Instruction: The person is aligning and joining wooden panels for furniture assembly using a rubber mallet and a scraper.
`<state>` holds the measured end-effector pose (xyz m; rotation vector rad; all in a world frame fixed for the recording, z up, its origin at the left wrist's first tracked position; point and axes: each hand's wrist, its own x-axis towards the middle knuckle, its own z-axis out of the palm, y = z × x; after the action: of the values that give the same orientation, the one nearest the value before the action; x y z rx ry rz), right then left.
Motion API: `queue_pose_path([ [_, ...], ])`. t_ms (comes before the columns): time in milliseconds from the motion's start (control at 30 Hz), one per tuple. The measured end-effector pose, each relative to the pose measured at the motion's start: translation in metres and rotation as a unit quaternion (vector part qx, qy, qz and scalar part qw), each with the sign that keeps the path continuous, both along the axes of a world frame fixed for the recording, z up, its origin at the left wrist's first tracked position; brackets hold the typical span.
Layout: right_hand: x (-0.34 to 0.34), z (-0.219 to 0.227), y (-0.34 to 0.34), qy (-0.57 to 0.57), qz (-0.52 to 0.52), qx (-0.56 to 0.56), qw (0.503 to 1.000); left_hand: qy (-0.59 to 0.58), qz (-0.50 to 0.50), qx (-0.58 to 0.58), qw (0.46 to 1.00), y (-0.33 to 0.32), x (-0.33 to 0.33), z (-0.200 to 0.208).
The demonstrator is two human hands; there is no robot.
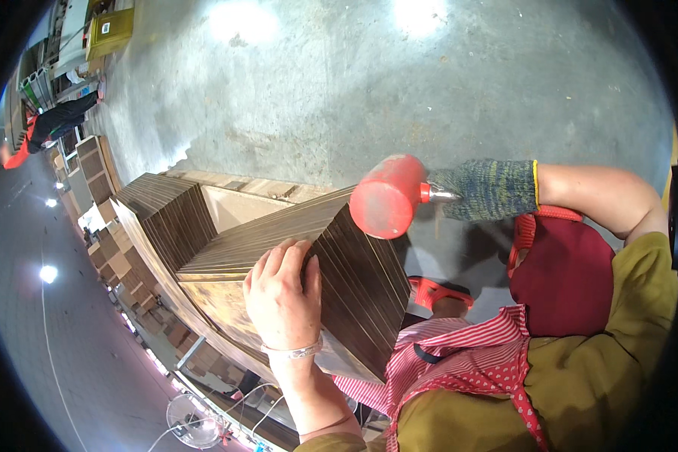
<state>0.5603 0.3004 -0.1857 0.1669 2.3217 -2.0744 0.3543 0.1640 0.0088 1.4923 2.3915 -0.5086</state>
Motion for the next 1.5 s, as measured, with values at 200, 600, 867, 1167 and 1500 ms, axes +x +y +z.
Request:
queue_pose_path([
  [200,0.008,-0.001,-0.009,-0.076,0.048,-0.059,0.994,-0.037,-0.002,0.007,0.999,-0.005,-0.006,-0.001],
  [600,-0.016,0.054,0.017,-0.113,0.083,-0.125,0.982,-0.042,0.126,0.265,0.955,-0.083,0.009,0.011],
  [867,-0.082,0.087,0.048,0.174,-0.011,0.168,0.970,-0.051,0.114,0.209,0.970,-0.082,0.018,-0.001],
  [1167,-0.196,0.209,-0.020,0.147,0.115,0.221,0.957,-0.002,0.090,0.220,0.971,-0.066,0.010,-0.020],
  [1500,-0.329,0.233,-0.178,0.264,0.257,0.446,0.816,-0.110,0.122,0.260,0.951,-0.065,0.015,-0.028],
])
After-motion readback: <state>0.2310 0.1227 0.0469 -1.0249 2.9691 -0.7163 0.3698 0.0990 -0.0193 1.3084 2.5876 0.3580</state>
